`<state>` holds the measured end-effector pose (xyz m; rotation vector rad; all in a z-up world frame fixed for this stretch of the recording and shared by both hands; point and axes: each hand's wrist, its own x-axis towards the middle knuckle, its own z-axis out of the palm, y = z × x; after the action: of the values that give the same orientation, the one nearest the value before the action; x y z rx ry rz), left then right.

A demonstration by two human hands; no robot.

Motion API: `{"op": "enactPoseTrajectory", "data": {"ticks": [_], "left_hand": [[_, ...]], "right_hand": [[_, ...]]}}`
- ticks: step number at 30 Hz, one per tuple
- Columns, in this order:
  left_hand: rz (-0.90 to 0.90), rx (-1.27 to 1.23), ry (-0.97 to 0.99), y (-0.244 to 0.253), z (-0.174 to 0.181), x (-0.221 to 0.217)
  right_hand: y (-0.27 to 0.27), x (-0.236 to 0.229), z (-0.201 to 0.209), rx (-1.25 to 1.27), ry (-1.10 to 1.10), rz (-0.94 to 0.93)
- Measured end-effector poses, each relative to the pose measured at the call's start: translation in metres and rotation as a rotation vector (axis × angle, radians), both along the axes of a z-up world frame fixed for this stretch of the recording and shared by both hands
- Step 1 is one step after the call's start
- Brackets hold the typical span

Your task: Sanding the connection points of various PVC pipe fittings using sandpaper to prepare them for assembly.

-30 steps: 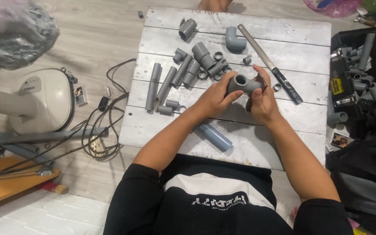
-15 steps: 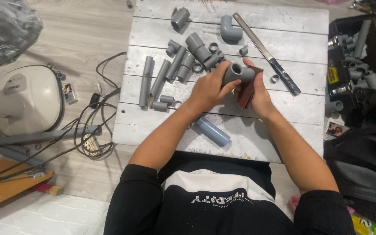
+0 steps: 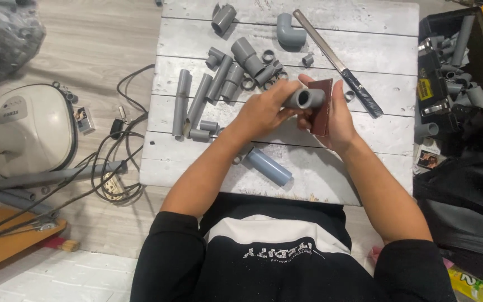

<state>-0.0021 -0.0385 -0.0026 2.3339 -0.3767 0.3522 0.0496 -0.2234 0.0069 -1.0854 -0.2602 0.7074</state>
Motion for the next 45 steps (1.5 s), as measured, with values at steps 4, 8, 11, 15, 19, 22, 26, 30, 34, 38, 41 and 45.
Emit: {"op": "enactPoseTrajectory", "data": {"ticks": [4, 8, 11, 15, 19, 22, 26, 30, 34, 38, 41, 45], "left_hand": [[0.104, 0.183, -0.184, 0.01, -0.02, 0.013], [-0.018, 0.142, -0.203, 0.008, -0.015, 0.009], [-0.067, 0.124, -0.198, 0.004, -0.005, 0.005], [0.018, 0.239, -0.241, 0.006, -0.007, 0.007], [0.083, 0.289, -0.265, 0.006, -0.015, 0.009], [0.08, 0.301, -0.259, 0.004, -0.015, 0.007], [0.09, 0.254, -0.235, 0.004, -0.011, 0.005], [0.093, 0.202, -0.181, 0.007, 0.003, 0.003], [0.066, 0.053, -0.118, 0.006, -0.014, 0.008], [0.038, 0.011, -0.135, 0.005, -0.003, 0.001], [0.02, 0.029, -0.19, 0.005, 0.003, 0.0], [0.019, 0.084, -0.246, 0.004, 0.002, 0.0]], "right_hand": [[0.001, -0.006, 0.001, 0.048, 0.008, 0.046], [0.001, -0.01, 0.011, 0.034, 0.013, 0.01], [0.004, -0.012, 0.019, -0.004, 0.024, -0.01], [0.004, -0.007, 0.014, -0.069, -0.113, -0.032], [0.0, 0.001, 0.001, -0.138, -0.228, -0.064], [-0.006, 0.009, -0.015, -0.225, -0.344, -0.115], [-0.011, 0.012, -0.019, -0.335, -0.586, -0.142], [-0.012, 0.006, -0.004, -0.6, -1.056, -0.22], [-0.011, 0.006, -0.002, -0.558, -1.113, -0.251], [-0.009, 0.003, 0.0, -0.536, -1.318, -0.241], [-0.009, 0.005, -0.003, -0.517, -1.322, -0.217], [-0.011, 0.007, -0.007, -0.532, -1.321, -0.191]]}}
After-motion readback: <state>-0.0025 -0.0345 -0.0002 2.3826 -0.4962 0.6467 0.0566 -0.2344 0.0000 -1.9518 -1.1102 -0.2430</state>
